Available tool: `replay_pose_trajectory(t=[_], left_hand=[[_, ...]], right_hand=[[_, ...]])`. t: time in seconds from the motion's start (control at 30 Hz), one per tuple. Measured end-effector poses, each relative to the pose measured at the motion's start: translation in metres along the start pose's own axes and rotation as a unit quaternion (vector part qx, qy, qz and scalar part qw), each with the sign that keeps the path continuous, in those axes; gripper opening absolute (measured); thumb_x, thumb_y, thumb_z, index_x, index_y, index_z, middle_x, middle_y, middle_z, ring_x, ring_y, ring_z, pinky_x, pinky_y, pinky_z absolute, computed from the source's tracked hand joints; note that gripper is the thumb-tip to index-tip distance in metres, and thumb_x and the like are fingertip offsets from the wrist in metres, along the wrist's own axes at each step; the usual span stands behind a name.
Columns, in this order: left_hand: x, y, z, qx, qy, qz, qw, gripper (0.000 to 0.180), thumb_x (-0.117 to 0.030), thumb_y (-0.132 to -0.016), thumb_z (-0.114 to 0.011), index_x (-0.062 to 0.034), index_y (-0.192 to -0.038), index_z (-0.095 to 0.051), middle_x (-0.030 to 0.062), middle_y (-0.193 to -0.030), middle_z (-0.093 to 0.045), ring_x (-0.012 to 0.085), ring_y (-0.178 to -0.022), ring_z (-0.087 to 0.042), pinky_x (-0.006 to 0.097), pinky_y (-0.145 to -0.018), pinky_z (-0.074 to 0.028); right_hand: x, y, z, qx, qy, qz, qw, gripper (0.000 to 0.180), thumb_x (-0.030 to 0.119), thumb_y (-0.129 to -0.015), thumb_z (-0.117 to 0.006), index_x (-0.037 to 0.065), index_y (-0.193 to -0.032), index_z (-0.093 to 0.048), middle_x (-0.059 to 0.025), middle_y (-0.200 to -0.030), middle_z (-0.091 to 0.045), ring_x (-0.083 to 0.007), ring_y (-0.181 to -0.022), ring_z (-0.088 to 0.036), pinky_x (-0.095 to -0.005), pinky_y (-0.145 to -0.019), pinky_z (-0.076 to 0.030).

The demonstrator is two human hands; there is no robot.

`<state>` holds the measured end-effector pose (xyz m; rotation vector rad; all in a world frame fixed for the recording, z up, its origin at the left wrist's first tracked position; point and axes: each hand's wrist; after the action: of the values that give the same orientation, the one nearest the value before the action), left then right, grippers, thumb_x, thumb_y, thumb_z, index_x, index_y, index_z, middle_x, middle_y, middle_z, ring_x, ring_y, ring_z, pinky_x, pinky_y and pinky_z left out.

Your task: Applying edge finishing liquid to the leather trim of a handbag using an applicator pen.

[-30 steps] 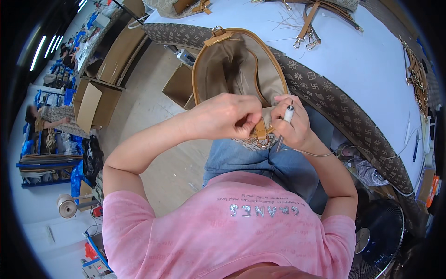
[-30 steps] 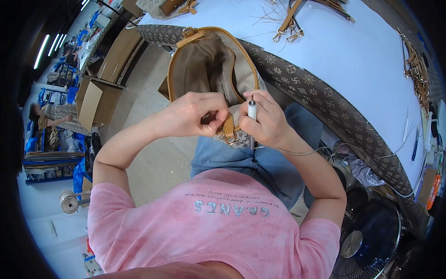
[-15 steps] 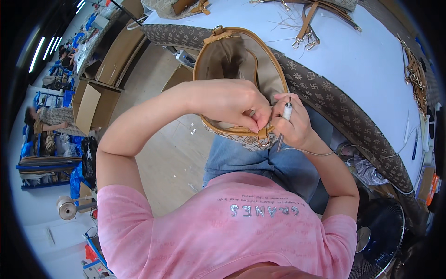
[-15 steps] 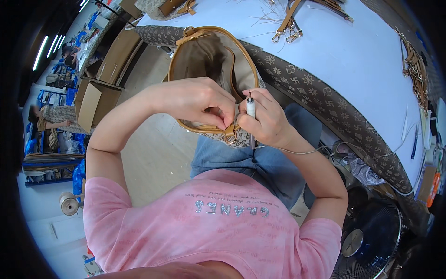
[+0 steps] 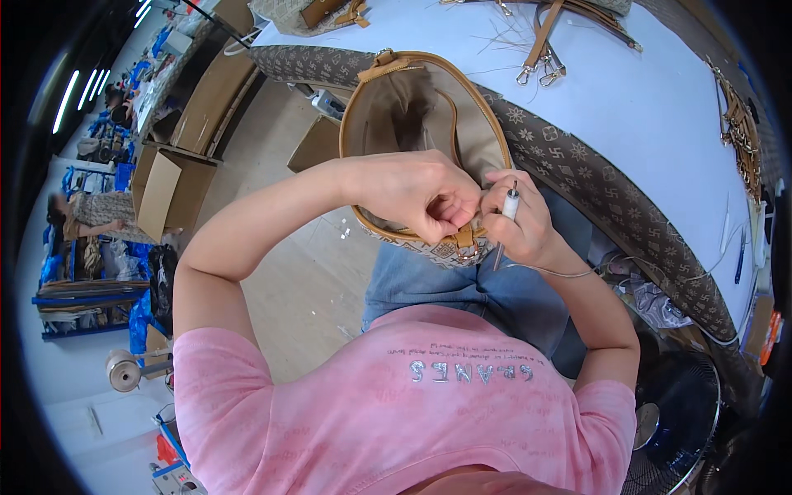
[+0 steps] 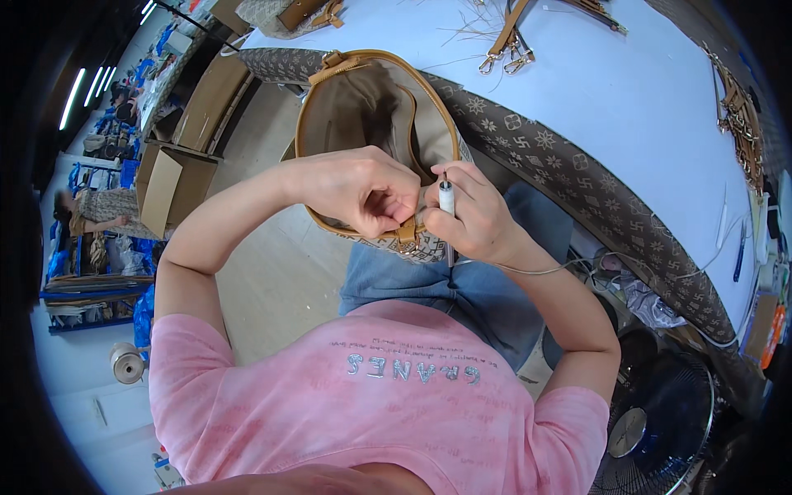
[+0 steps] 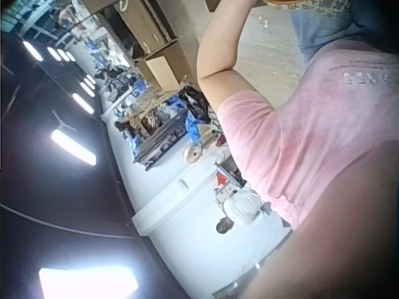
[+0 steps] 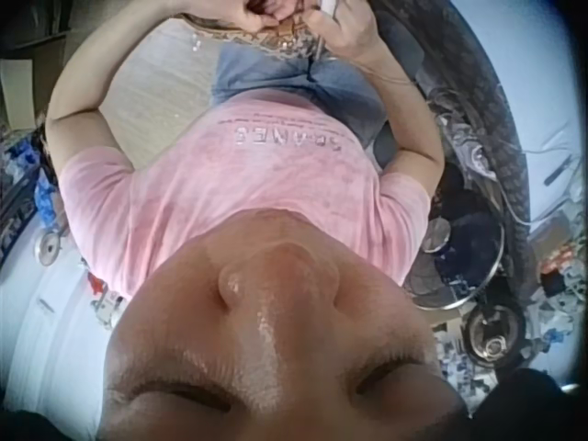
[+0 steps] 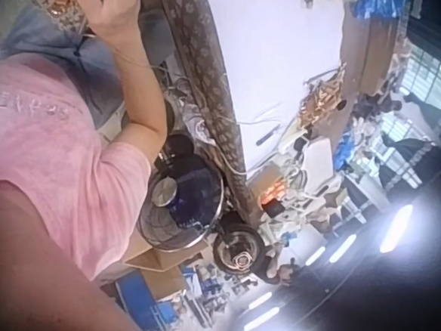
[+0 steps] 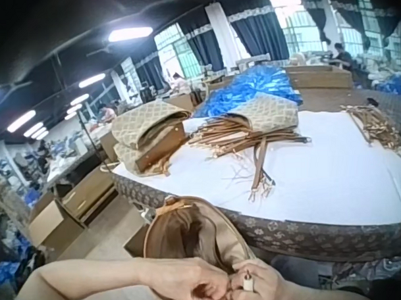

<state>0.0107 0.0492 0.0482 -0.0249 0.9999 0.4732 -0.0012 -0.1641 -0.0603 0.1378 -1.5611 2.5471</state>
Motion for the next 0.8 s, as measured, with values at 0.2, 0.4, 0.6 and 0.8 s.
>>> replay_pose_trajectory(t=[0.2,0.4,0.6,0.8], left_hand=[[-0.003,0.005,0.002,-0.025,0.084,0.062,0.994,0.012,-0.009,-0.082,-0.074,-0.0026,-0.083,-0.064,0.0045,-0.067,-0.064,0.0130,-0.061,-0.060,0.030,-0.055,-0.046],[-0.007,0.003,0.009,0.021,0.075,0.098,0.992,0.012,-0.011,-0.085,-0.074,-0.0033,-0.084,-0.065,0.0037,-0.067,-0.064,0.0126,-0.058,-0.058,0.028,-0.054,-0.045],[0.000,-0.002,0.005,0.018,0.015,-0.001,1.000,0.011,-0.007,-0.082,-0.074,-0.0029,-0.081,-0.064,0.0039,-0.065,-0.062,0.0127,-0.056,-0.056,0.029,-0.053,-0.043],[0.003,-0.001,-0.003,-0.008,0.078,0.029,0.997,0.010,-0.003,-0.077,-0.071,-0.0018,-0.076,-0.061,0.0027,-0.064,-0.059,0.0119,-0.059,-0.055,0.029,-0.054,-0.043]], right_hand=[[0.002,0.001,0.002,0.000,0.001,-0.007,1.000,0.023,0.001,-0.073,-0.069,0.004,-0.084,-0.049,-0.0077,-0.077,-0.055,-0.0250,-0.069,-0.056,-0.0482,-0.082,-0.055],[0.002,0.000,0.001,-0.003,0.007,-0.005,1.000,0.021,0.000,-0.074,-0.068,0.004,-0.084,-0.049,-0.0076,-0.076,-0.055,-0.0249,-0.069,-0.056,-0.0484,-0.082,-0.055],[0.003,-0.004,0.002,0.005,-0.006,-0.006,1.000,0.020,0.000,-0.075,-0.067,0.005,-0.084,-0.050,-0.0075,-0.076,-0.055,-0.0244,-0.068,-0.056,-0.0482,-0.082,-0.055],[0.002,0.003,0.000,-0.005,-0.003,-0.009,1.000,0.021,0.000,-0.074,-0.067,0.005,-0.085,-0.050,-0.0069,-0.076,-0.055,-0.0241,-0.068,-0.056,-0.0481,-0.082,-0.055]])
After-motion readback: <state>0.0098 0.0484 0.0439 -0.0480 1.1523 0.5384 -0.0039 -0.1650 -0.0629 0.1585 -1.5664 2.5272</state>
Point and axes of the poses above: each hand's wrist, its own y-axis away from the middle knuckle, its own z-axis out of the back of the hand, x = y × z
